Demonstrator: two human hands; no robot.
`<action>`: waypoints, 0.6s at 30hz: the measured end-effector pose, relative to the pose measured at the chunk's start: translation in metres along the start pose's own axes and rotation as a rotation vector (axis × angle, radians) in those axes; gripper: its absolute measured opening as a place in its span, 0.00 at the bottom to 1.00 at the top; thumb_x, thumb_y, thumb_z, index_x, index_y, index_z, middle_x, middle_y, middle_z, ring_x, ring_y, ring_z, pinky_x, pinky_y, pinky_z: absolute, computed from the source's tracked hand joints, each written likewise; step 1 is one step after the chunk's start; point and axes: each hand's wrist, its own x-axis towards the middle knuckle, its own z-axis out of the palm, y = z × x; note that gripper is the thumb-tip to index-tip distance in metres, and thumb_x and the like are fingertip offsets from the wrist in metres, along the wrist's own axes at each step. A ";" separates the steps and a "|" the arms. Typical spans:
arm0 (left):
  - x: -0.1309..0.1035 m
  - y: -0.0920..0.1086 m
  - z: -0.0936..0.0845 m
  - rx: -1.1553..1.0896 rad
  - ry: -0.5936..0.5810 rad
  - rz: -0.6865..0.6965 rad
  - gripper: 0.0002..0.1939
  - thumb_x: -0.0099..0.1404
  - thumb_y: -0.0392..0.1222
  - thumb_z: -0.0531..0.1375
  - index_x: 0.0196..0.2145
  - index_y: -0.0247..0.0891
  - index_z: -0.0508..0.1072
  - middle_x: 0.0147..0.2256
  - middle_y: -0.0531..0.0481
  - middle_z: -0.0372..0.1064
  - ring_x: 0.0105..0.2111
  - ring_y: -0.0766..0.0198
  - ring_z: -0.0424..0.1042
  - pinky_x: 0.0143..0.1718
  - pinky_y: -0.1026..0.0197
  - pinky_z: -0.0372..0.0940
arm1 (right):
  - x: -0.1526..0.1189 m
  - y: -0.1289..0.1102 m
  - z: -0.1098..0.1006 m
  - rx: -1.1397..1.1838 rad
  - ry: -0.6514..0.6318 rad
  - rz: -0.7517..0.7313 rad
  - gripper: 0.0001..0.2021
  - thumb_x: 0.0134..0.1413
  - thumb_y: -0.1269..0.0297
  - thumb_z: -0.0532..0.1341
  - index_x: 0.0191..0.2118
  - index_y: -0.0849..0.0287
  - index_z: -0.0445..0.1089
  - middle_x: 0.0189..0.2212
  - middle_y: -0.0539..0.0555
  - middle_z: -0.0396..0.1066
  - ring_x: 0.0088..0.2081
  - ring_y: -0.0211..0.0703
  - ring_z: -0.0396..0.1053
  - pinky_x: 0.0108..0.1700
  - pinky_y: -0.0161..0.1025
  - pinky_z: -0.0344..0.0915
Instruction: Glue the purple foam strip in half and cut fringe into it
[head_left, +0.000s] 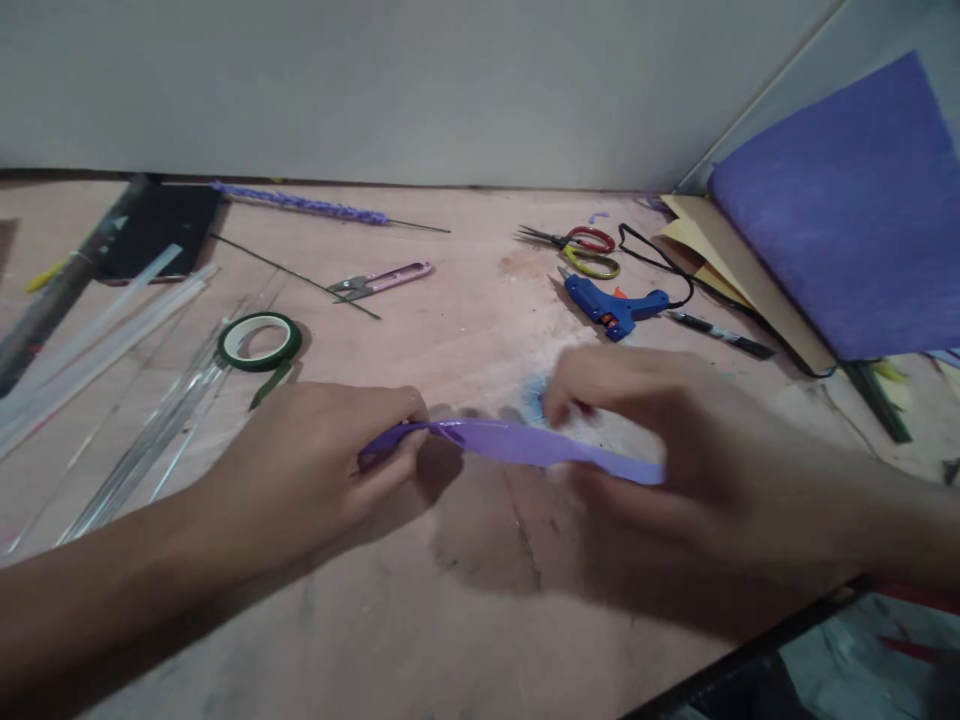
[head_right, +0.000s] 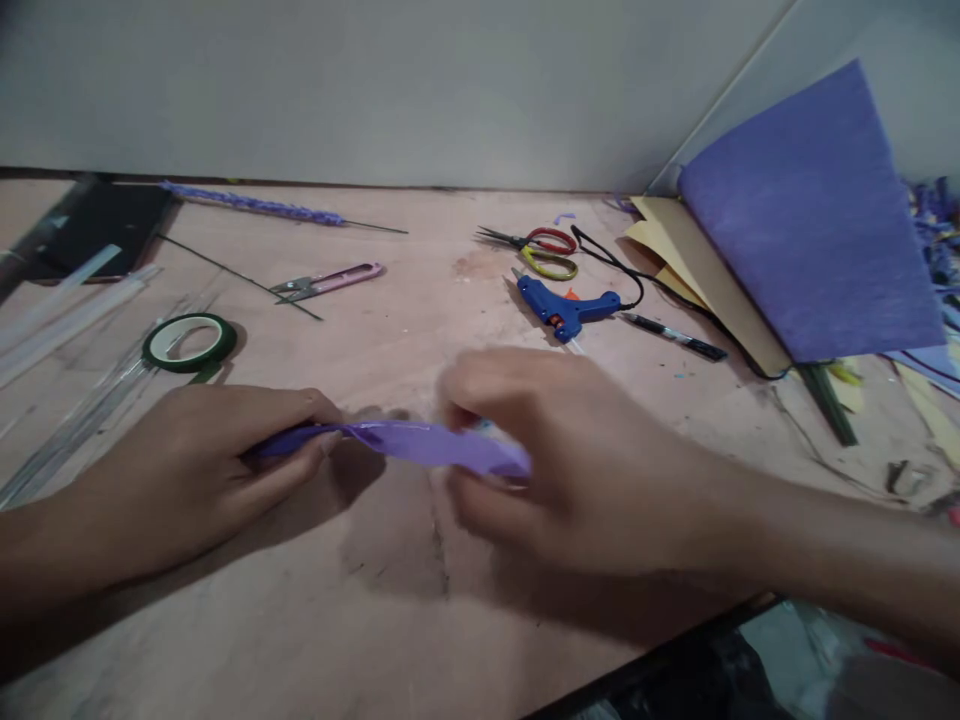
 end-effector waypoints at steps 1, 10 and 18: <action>-0.002 -0.001 0.001 0.006 0.022 0.010 0.16 0.80 0.46 0.57 0.39 0.45 0.83 0.26 0.56 0.79 0.23 0.60 0.74 0.27 0.58 0.57 | 0.012 -0.008 0.014 0.036 0.021 -0.056 0.11 0.60 0.65 0.75 0.46 0.56 0.77 0.45 0.57 0.81 0.45 0.53 0.78 0.46 0.47 0.73; -0.008 -0.004 -0.011 0.018 0.073 0.059 0.11 0.84 0.46 0.60 0.48 0.49 0.84 0.28 0.58 0.82 0.23 0.61 0.74 0.27 0.58 0.58 | 0.042 0.002 0.092 0.495 0.240 0.003 0.23 0.60 0.65 0.78 0.56 0.56 0.72 0.54 0.56 0.74 0.43 0.42 0.74 0.39 0.39 0.74; -0.003 -0.012 -0.016 -0.101 0.102 0.162 0.10 0.86 0.48 0.58 0.47 0.57 0.79 0.23 0.63 0.74 0.17 0.64 0.70 0.22 0.55 0.57 | 0.042 0.010 0.092 0.594 0.279 -0.131 0.17 0.61 0.64 0.79 0.50 0.57 0.77 0.41 0.51 0.80 0.36 0.38 0.73 0.40 0.38 0.74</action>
